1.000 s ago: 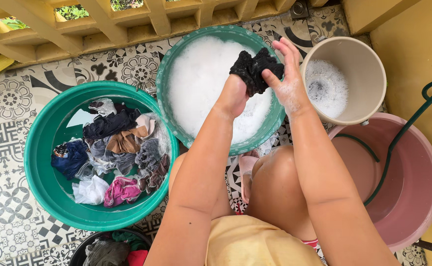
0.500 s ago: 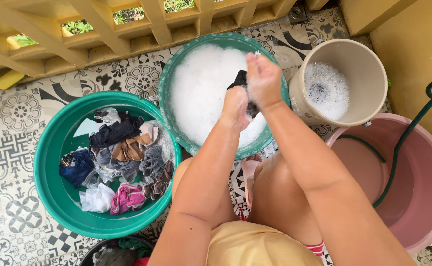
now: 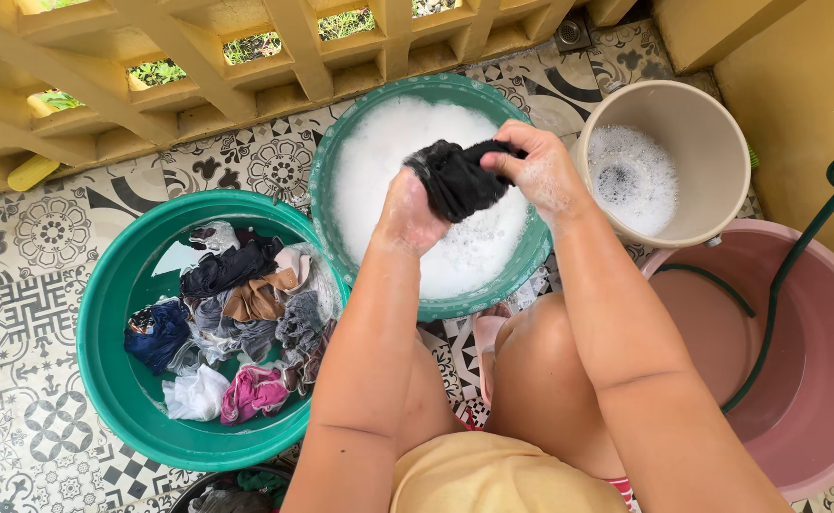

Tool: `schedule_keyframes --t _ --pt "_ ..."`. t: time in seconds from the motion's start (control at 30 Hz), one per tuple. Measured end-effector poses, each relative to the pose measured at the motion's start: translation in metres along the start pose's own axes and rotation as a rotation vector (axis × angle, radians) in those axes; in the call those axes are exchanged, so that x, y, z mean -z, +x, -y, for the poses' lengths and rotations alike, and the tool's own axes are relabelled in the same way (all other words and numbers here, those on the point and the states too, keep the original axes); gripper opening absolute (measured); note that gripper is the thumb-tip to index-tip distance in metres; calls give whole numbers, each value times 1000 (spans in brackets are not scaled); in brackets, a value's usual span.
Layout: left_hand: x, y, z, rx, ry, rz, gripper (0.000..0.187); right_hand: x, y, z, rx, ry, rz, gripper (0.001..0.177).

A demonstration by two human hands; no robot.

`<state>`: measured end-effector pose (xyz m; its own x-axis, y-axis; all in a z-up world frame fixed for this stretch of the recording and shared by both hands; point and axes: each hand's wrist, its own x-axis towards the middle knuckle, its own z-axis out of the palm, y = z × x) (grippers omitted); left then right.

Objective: The person washes clothes and a mop head by hand in plastic basins on the floor, using soap and a water hose, then wrings them out.

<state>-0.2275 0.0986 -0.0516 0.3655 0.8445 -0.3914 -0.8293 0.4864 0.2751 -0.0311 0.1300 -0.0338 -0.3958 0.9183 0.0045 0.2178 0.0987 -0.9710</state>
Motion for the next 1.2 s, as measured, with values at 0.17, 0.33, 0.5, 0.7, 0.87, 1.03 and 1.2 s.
schedule_keyframes --t 0.17,0.33,0.5,0.7,0.87,1.03,1.2 --pt "10 26 28 -268 -157 -33 19 -42 7 40 78 795 -537 7" --pt "25 23 44 -156 -97 -97 22 -75 4 45 457 -218 -275 23" --pt "35 18 35 -152 -20 -98 21 -82 -8 32 580 -280 -283 18" --pt "49 11 45 -92 143 -153 19 -79 -5 35 255 -200 -474 42" --pt "62 23 26 -118 -8 -165 20 -76 -12 44 295 -302 -331 38" --pt "36 -1 -1 -253 197 29 26 -11 -2 27 -102 37 -20 23" --pt "10 3 15 -190 -62 -47 32 -38 3 34 186 638 -434 18"
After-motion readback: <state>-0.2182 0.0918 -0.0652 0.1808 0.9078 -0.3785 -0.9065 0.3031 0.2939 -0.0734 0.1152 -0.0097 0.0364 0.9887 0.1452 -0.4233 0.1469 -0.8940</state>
